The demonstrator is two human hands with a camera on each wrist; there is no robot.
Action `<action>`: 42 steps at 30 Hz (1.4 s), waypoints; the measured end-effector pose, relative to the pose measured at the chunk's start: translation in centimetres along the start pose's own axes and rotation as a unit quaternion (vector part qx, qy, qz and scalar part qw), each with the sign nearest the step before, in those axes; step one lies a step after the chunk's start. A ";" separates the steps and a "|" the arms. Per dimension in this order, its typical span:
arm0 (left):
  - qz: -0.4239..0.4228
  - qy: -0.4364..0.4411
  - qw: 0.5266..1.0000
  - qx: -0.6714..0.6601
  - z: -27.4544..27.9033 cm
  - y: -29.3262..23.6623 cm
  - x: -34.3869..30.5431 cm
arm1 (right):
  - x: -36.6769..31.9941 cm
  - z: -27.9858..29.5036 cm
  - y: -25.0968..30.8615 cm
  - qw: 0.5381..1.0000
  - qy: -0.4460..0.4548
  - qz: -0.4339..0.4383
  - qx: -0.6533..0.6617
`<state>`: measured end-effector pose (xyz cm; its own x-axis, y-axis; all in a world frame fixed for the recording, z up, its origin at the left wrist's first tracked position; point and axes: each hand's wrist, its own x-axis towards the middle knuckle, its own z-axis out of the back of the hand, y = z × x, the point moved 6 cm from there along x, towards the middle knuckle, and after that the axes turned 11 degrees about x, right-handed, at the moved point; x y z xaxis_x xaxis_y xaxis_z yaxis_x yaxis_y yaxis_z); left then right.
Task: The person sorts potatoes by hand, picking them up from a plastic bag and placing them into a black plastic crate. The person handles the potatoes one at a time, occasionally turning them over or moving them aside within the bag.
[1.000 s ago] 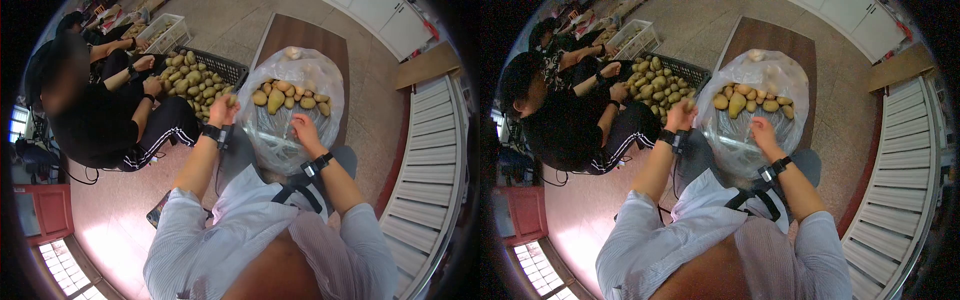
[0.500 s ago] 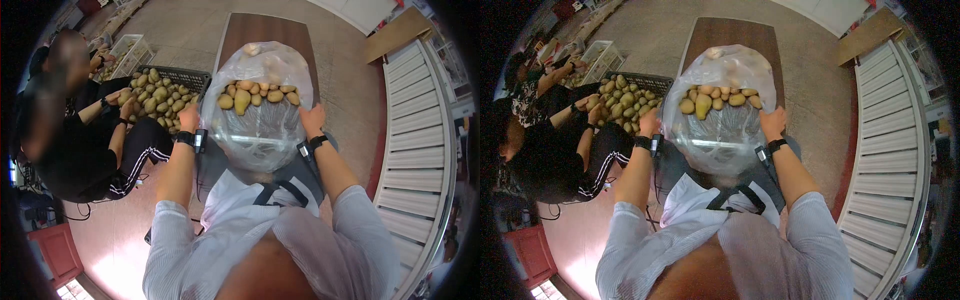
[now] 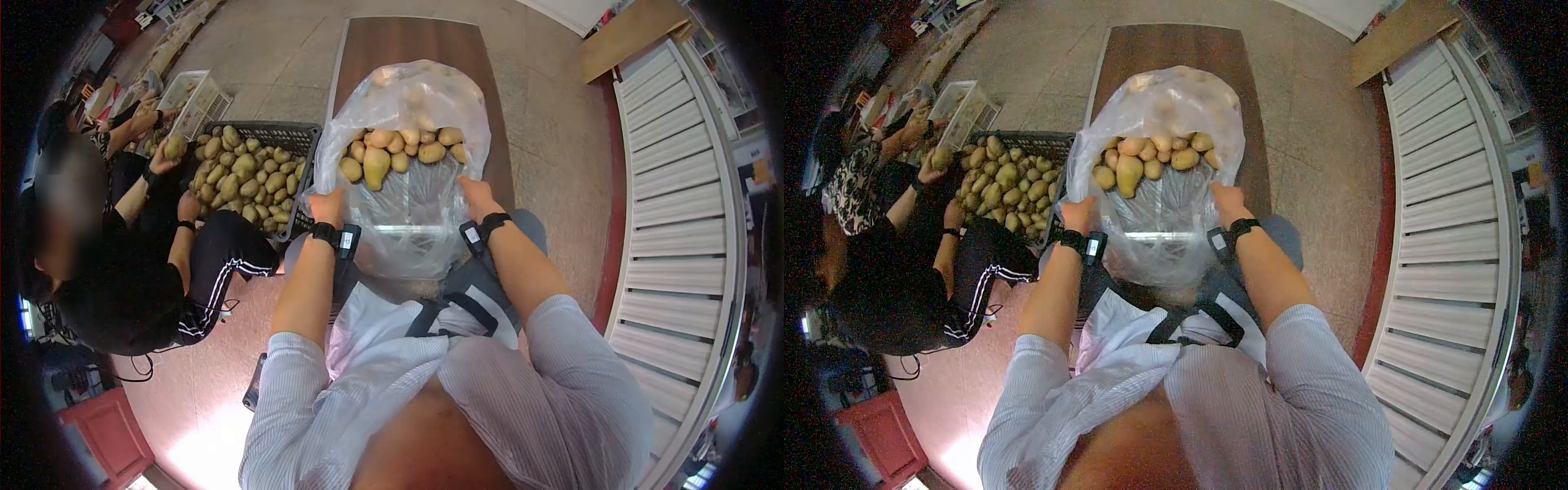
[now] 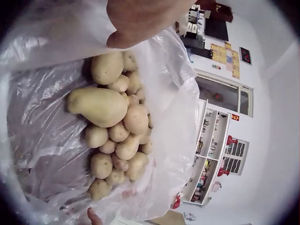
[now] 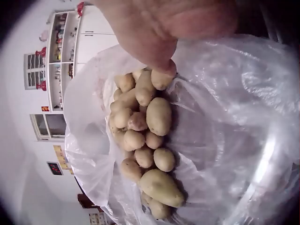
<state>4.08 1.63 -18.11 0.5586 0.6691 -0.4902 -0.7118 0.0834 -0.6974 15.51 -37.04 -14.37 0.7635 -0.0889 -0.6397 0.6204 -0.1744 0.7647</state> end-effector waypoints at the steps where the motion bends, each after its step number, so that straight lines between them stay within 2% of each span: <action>1: 0.002 -0.002 1.000 0.000 0.1 0.0 0.0 | 1.2 -0.6 -1.2 0.993 0.060 -0.027 0.093; 3: -0.014 0.023 1.000 0.011 -1.5 1.5 2.1 | -0.3 -1.5 -0.4 0.993 0.062 -0.056 0.087; 5: -0.007 0.007 0.999 0.037 -1.6 2.3 3.0 | -1.3 -2.1 -0.5 0.991 0.066 -0.086 0.080; 7: -0.005 -0.005 0.997 0.080 -0.8 0.8 1.4 | -0.6 -2.4 -0.9 0.987 0.132 -0.062 0.066; 8: -0.026 -0.040 0.996 0.072 1.6 -3.0 -3.7 | -0.2 -2.3 -1.1 0.987 0.135 -0.064 0.064; 10: -0.008 -0.069 0.994 0.088 0.6 -1.0 -2.0 | 0.3 -1.8 -1.3 0.992 0.111 -0.054 0.013; 13: 0.013 -0.112 0.988 0.106 0.2 -0.8 -3.7 | 0.7 -1.4 -2.1 0.990 0.116 -0.038 0.064; 15: 0.020 -0.131 0.985 0.108 0.0 0.1 -4.1 | -0.4 -1.3 -1.8 0.995 0.092 -0.012 0.020; 17: 0.004 -0.075 0.996 0.057 -1.3 1.1 -3.5 | -1.1 -1.5 -1.4 0.997 0.067 0.014 -0.023; 19: -0.004 -0.045 0.997 0.066 -2.1 2.1 -2.6 | -1.4 -1.1 -1.0 0.991 0.012 0.037 -0.125; 20: -0.011 -0.014 0.997 0.076 -2.6 2.2 -2.3 | -1.6 -1.0 -0.9 0.991 0.012 0.037 -0.124; 21: -0.013 -0.014 0.997 0.076 -2.0 1.2 -3.6 | -1.9 -1.0 -1.1 0.992 0.021 0.009 -0.126; 22: -0.012 0.024 0.998 0.054 -2.0 0.4 -5.0 | -2.1 -1.0 -1.2 0.991 0.030 -0.018 -0.128; 23: -0.010 0.062 0.997 0.033 -2.0 -0.4 -6.1 | -1.5 -0.8 -1.6 0.991 0.029 -0.018 -0.128; 24: -0.011 0.063 0.997 0.032 -2.1 -0.3 -6.0 | -0.5 -0.6 -2.2 0.990 0.038 -0.009 -0.134; 26: 0.009 0.140 0.988 -0.057 -3.1 -0.2 -6.5 | 0.4 -0.4 -2.6 0.989 0.048 0.000 -0.140; 29: -0.004 0.125 0.990 -0.070 -3.4 -0.9 -7.7 | -0.7 -0.7 -2.5 0.993 0.070 -0.011 -0.098; 31: -0.005 0.122 0.991 -0.056 -3.6 -0.8 -7.4 | -2.9 -0.7 -1.5 0.995 0.040 0.009 -0.090; 36: -0.002 0.088 0.996 -0.029 -4.7 0.8 -4.8 | -3.0 -0.2 -2.6 0.993 0.035 0.027 -0.113; 38: -0.054 0.071 0.988 0.128 -4.8 0.8 -3.6 | -3.9 -0.3 -2.9 0.991 0.041 0.034 -0.122; 39: -0.054 0.071 0.988 0.127 -4.7 0.7 -3.8 | -4.7 -0.3 -3.1 0.995 0.044 0.027 -0.088; 41: -0.002 0.113 0.993 -0.017 -5.0 0.9 -4.7 | -5.8 -0.1 -3.4 0.997 0.049 0.021 -0.054; 42: -0.002 0.113 0.993 -0.017 -5.0 0.8 -5.0 | -6.2 0.0 -3.6 0.997 0.051 0.022 -0.052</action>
<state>2.85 -5.29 -18.82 0.6461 0.4854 -0.5891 -0.6961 0.0580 -0.7156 8.51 -35.85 -13.18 0.8016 0.0063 -0.5978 0.5968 -0.0693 0.7994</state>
